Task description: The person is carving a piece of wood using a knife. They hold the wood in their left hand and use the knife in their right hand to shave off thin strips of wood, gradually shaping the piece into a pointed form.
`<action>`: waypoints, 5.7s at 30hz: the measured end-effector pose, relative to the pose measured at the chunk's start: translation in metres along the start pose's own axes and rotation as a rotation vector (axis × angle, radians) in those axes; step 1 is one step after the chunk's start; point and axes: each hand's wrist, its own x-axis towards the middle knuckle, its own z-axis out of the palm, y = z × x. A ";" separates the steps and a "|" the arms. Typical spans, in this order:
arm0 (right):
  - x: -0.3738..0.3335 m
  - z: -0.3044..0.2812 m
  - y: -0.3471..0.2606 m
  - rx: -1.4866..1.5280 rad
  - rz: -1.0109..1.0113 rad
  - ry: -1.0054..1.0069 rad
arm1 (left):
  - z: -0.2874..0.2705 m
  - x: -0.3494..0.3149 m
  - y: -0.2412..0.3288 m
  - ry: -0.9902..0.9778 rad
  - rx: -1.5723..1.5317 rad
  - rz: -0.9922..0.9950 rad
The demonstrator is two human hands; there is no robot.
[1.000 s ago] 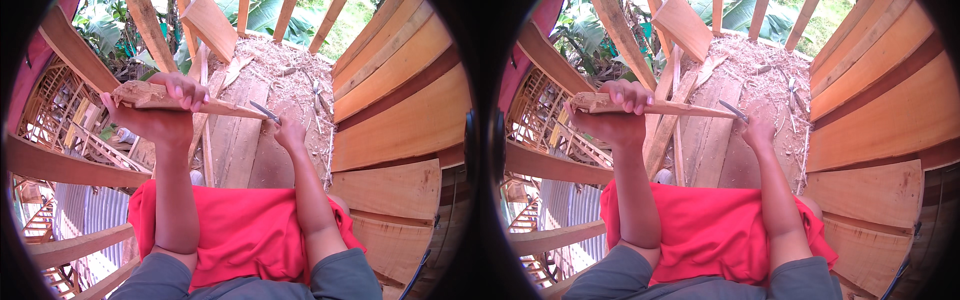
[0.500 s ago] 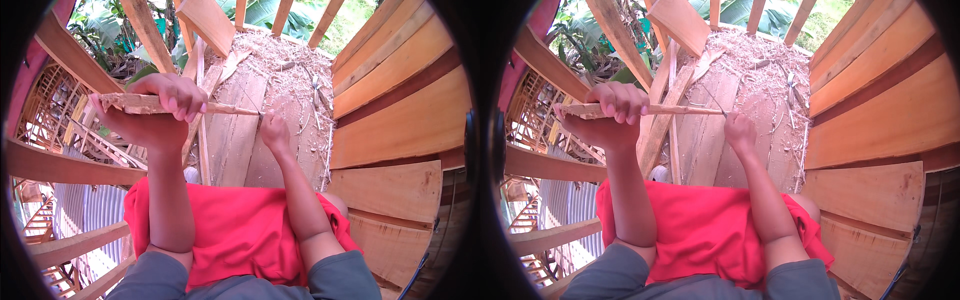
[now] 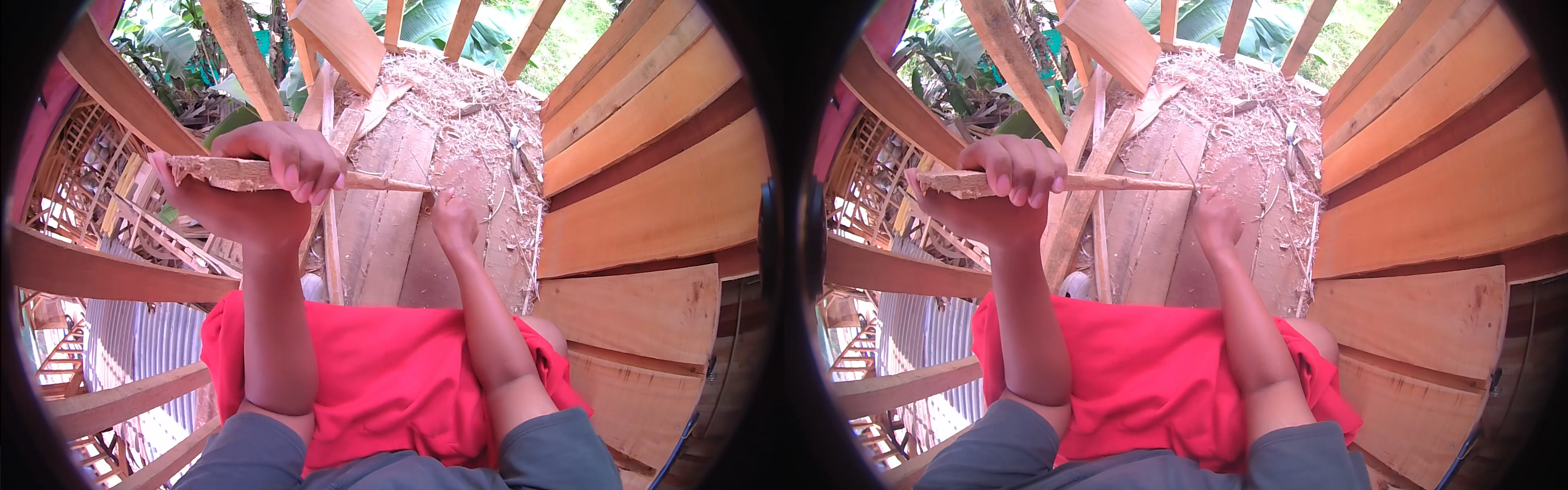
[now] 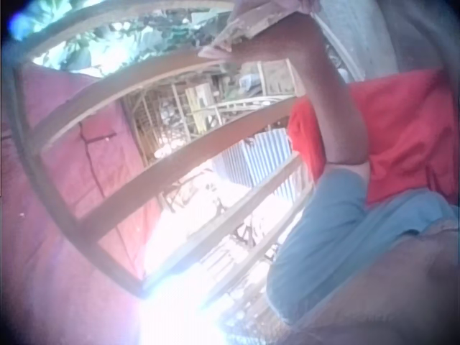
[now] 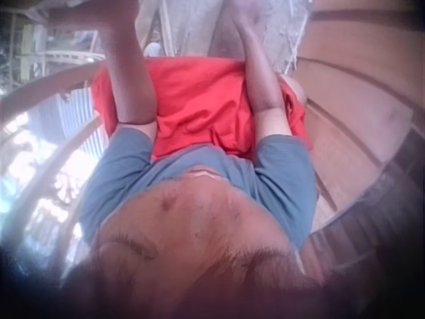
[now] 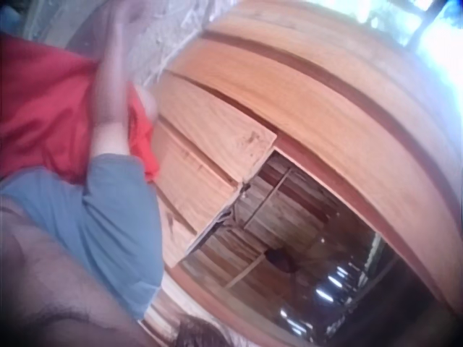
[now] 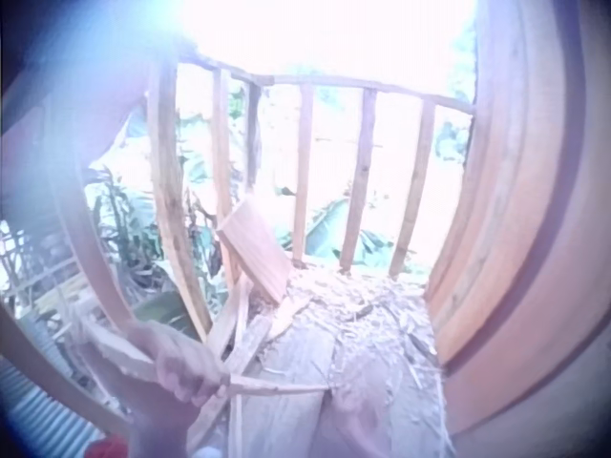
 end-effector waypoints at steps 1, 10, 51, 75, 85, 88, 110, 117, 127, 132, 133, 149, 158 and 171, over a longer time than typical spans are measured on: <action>-0.005 0.003 -0.005 0.118 -0.020 0.001 | -0.002 -0.001 0.001 0.002 0.006 0.002; -0.003 0.002 -0.005 0.121 -0.100 -0.088 | -0.005 -0.005 0.004 0.162 0.001 0.001; 0.044 0.043 0.049 0.370 0.138 -0.090 | -0.017 -0.007 0.004 0.326 -0.113 0.022; 0.026 0.016 0.023 0.296 0.005 -0.216 | -0.005 -0.003 0.006 0.265 -0.029 -0.009; 0.039 0.027 0.037 0.389 0.131 -0.246 | -0.003 -0.002 0.002 0.201 -0.012 0.007; 0.040 0.022 0.035 0.550 0.228 -0.366 | 0.001 -0.002 0.003 0.207 -0.021 -0.004; 0.092 -0.042 0.081 1.022 0.319 0.145 | -0.003 -0.003 0.002 0.215 -0.033 -0.010; 0.017 -0.062 0.003 0.938 -0.034 -0.403 | 0.000 -0.004 0.002 0.501 0.000 0.084; 0.010 -0.004 0.009 0.634 0.125 -0.542 | 0.020 0.015 0.001 0.498 -0.095 0.039; -0.018 -0.031 -0.036 0.466 -0.101 -0.367 | 0.021 0.006 0.001 0.506 -0.033 0.123; -0.023 -0.034 -0.044 0.415 -0.140 -0.337 | 0.017 0.002 0.002 0.468 -0.068 0.116; 0.026 0.019 0.033 0.548 0.151 -0.208 | 0.054 0.007 -0.025 0.109 -0.050 0.148; 0.003 -0.004 -0.006 0.627 0.034 -0.294 | 0.044 0.005 -0.017 0.377 -0.019 0.111; -0.030 -0.044 -0.037 0.621 0.079 -0.393 | 0.042 -0.002 -0.012 0.357 0.017 0.090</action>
